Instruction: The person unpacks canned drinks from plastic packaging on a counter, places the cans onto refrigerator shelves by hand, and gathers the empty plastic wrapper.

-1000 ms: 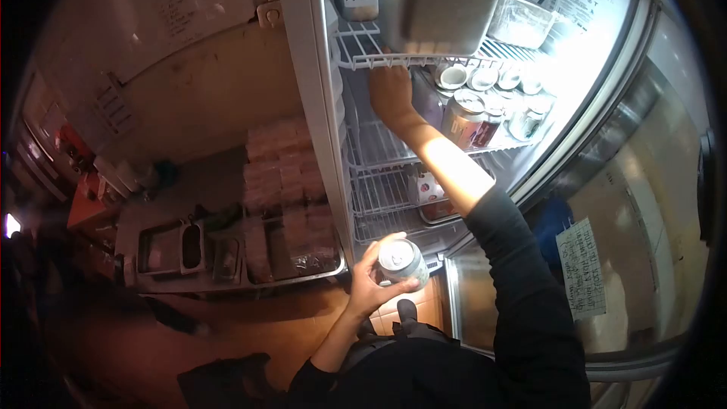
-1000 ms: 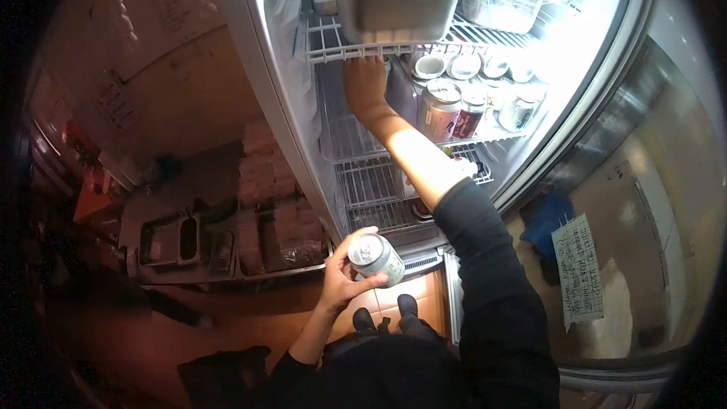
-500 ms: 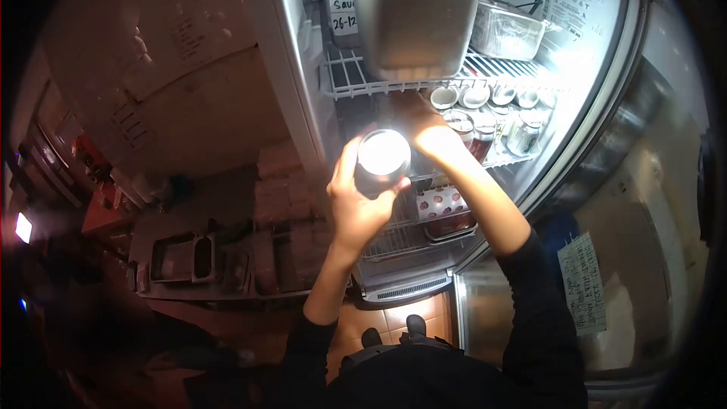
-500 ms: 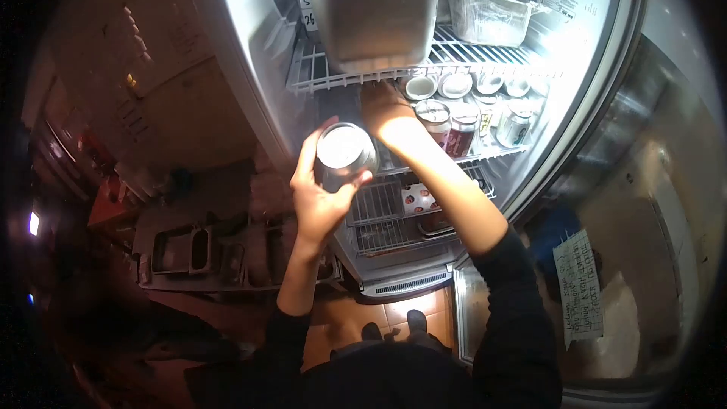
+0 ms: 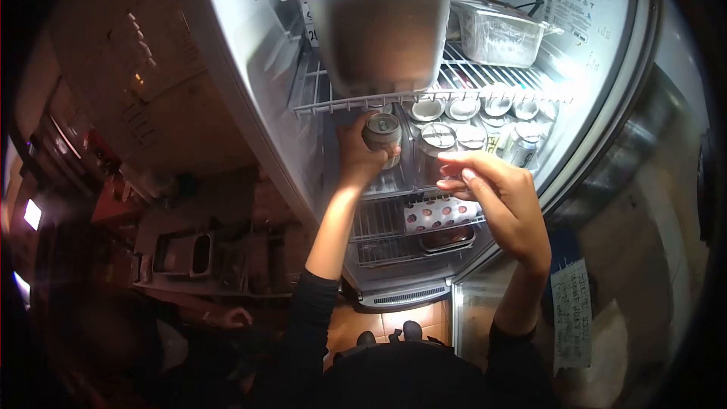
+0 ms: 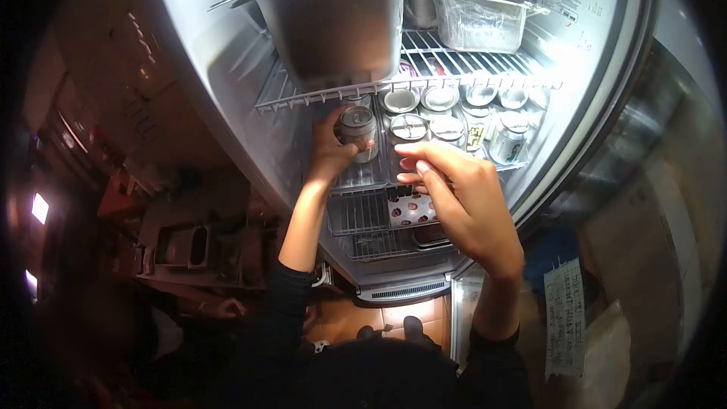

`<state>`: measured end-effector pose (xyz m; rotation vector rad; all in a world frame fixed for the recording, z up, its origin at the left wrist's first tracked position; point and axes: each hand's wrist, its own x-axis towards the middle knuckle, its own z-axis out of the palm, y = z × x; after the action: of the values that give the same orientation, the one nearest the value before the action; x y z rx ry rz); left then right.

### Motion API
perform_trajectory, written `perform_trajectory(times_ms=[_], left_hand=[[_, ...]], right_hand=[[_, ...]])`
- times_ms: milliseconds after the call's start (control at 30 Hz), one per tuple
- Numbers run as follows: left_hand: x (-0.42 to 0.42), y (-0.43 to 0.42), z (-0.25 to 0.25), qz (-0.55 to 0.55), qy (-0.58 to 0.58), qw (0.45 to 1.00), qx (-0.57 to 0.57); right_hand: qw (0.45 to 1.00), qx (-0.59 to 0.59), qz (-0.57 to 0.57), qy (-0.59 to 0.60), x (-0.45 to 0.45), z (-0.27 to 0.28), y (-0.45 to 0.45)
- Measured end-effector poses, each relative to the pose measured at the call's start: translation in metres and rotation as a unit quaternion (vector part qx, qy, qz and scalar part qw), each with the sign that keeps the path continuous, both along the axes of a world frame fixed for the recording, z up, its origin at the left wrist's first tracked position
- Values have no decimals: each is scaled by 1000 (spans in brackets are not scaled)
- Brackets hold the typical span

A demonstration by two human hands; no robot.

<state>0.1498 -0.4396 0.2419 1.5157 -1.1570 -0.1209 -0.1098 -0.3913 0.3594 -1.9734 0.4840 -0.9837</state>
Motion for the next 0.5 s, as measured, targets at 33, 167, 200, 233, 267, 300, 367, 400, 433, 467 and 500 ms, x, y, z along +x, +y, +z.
perform_trajectory(times_ms=[33, 167, 200, 233, 267, 300, 367, 400, 433, 467, 500], left_hand=[[3, -3, -2, -5, 2, 1000, -3], [4, -7, -7, 20, 2, 998, -64], [3, -7, -8, 33, 2, 997, -63], [3, -7, -8, 40, -17, 998, -41], [4, -6, -8, 48, -34, 998, -19], [0, -2, -6, 63, -32, 997, -17], [-7, 11, 1, 34, -38, 999, -14], [-7, 13, 0, 7, 5, 1000, 10], [-9, 15, -4, 27, 5, 1000, 7], [-13, 17, -7, 54, -24, 998, 17], [-14, 17, -9, 82, -53, 995, 29]], right_hand=[[1000, 1, 7, 0, -3, 1, 0], [995, -39, 87, 5, -5, 1, 0], [992, -68, 108, 17, -3, 2, -2], [986, -97, 130, 28, -1, 2, -3], [985, -90, 149, 17, 2, -1, -4], [979, -107, 170, 38, 4, 0, -6], [951, -153, 265, 47, 12, -5, -12], [936, -166, 297, 86, 12, -6, -13], [925, -143, 348, 51, 17, -12, -12], [910, -147, 382, 64, 19, -14, -12], [893, -152, 416, 76, 20, -15, -10]])
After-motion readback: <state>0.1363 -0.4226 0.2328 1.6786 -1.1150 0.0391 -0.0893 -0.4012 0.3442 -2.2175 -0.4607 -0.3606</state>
